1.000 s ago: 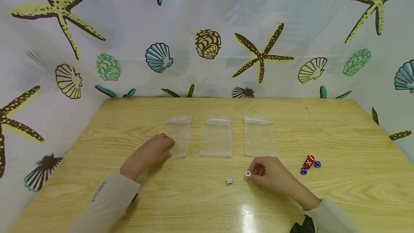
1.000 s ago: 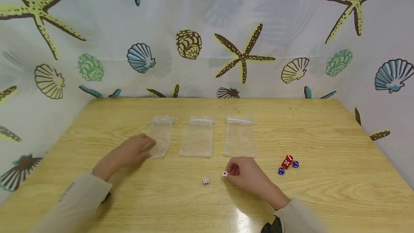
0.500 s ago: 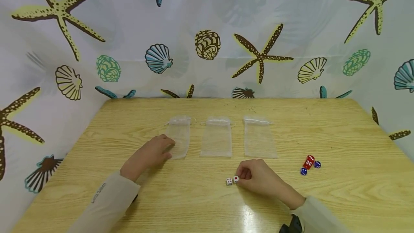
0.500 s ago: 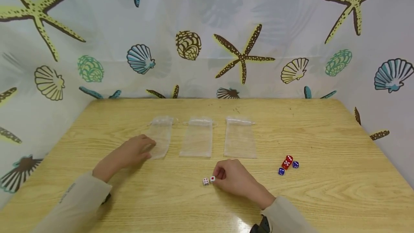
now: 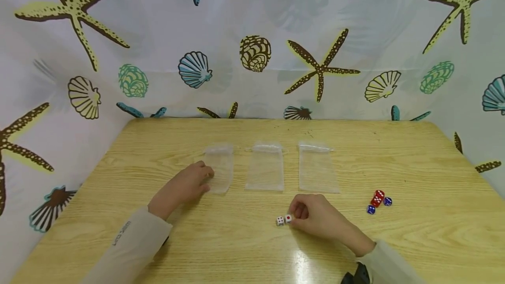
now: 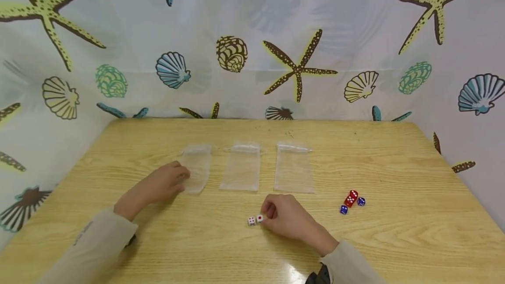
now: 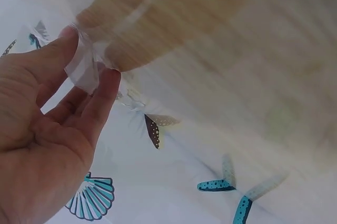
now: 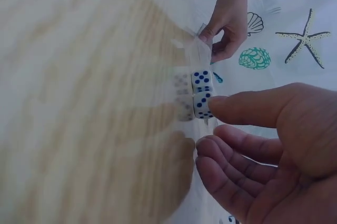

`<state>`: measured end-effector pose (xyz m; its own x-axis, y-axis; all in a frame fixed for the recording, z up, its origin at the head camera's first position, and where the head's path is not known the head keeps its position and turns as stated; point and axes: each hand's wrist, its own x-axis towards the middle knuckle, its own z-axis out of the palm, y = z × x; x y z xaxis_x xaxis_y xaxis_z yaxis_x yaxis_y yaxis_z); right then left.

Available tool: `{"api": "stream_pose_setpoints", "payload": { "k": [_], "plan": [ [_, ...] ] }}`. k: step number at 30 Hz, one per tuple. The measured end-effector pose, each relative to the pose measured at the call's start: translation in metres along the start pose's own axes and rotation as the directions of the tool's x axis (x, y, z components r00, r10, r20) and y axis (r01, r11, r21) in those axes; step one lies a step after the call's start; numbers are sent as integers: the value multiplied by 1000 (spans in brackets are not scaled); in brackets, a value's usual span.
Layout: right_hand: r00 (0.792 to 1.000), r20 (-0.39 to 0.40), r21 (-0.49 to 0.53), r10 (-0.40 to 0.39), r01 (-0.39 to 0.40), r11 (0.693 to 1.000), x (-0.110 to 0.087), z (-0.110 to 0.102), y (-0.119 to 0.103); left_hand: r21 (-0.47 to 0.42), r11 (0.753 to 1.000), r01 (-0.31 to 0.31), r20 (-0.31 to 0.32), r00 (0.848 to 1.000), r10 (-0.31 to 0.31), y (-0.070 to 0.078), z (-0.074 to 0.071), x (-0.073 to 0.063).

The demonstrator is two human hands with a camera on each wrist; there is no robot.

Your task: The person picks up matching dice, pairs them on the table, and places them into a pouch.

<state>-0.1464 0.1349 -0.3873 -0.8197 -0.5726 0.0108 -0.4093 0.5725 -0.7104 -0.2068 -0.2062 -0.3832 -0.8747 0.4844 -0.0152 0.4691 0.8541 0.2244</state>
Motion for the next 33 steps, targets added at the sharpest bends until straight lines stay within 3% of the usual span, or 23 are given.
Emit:
{"api": "stream_pose_setpoints", "payload": {
  "k": [8,16,21,26,33],
  "plan": [
    [999,-30,-12,17,-17,1000,2,-5,-3,48,999,-4,-63,998,7,3,-1,1],
    [999,-37,-25,6,-7,1000,5,-8,-5,54,999,1,-66,998,2,7,-4,-3],
    [998,-55,-46,16,-19,999,6,-12,-6,60,998,0,-100,995,6,10,-6,-6],
    [998,-66,-41,6,-8,999,8,-14,-5,59,998,-13,-156,988,22,13,-8,-8],
    [994,-108,-26,-8,5,1000,8,-18,-8,84,996,-25,-262,964,46,18,-10,-14]
  ]
}}
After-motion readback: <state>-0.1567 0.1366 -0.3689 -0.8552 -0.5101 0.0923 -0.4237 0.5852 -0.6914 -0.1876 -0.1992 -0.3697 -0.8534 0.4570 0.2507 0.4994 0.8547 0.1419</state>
